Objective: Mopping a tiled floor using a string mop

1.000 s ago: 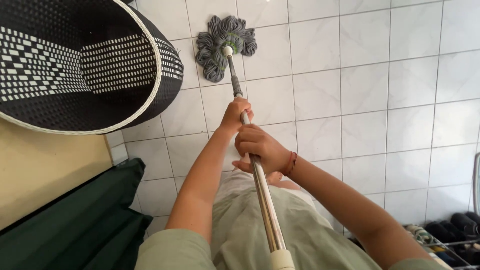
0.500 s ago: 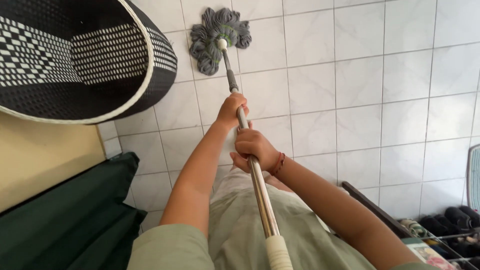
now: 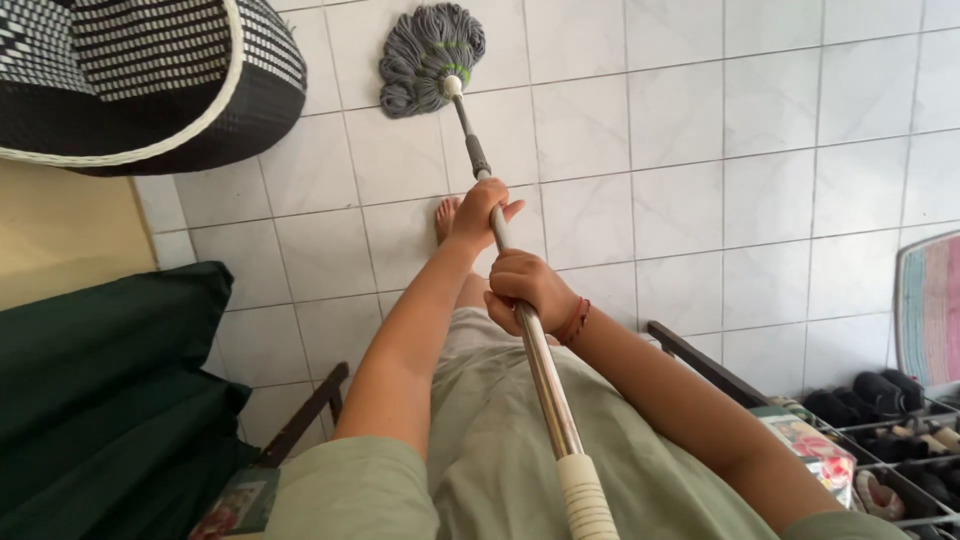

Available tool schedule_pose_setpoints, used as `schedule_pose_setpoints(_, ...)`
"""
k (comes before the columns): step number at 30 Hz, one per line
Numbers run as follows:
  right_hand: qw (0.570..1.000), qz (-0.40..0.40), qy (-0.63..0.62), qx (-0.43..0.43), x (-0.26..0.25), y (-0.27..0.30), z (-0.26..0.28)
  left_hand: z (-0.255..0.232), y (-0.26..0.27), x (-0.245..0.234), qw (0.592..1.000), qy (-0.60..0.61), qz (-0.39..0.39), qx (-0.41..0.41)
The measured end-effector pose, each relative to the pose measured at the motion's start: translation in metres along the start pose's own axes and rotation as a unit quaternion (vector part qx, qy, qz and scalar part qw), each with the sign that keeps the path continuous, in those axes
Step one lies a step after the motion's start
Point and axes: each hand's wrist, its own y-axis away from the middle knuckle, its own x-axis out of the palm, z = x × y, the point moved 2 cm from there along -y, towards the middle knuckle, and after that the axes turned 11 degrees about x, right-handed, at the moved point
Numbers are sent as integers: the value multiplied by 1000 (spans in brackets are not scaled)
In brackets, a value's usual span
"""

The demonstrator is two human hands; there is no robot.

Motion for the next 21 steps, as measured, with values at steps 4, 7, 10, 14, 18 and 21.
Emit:
schedule_pose_setpoints(4, 1000, -8, 14, 6, -24, 15, 5, -6, -11, 29, 1000, 9, 11, 26)
schedule_pose_setpoints(7, 999, -29, -6, -17, -39, 18, -8, 1, -22, 43, 997, -41, 59, 9)
schedule_pose_setpoints(10, 999, -45, -14, -24, -44, 9, -31, 23, -35, 41, 978, -151, 107, -95)
schedule_pose_setpoints(14, 997, -54, -11, -46, -55, -28, -65, 57, -72, 19, 995, -55, 70, -42)
schedule_pose_setpoints(18, 998, -50, -6, -47, -74, -80, -83, 107, -108, 4, 996, -43, 78, -12)
schedule_pose_setpoints(21, 998, -45, 10, -43, -89, -122, -95, 98, -154, -26, 996, -52, 71, -30)
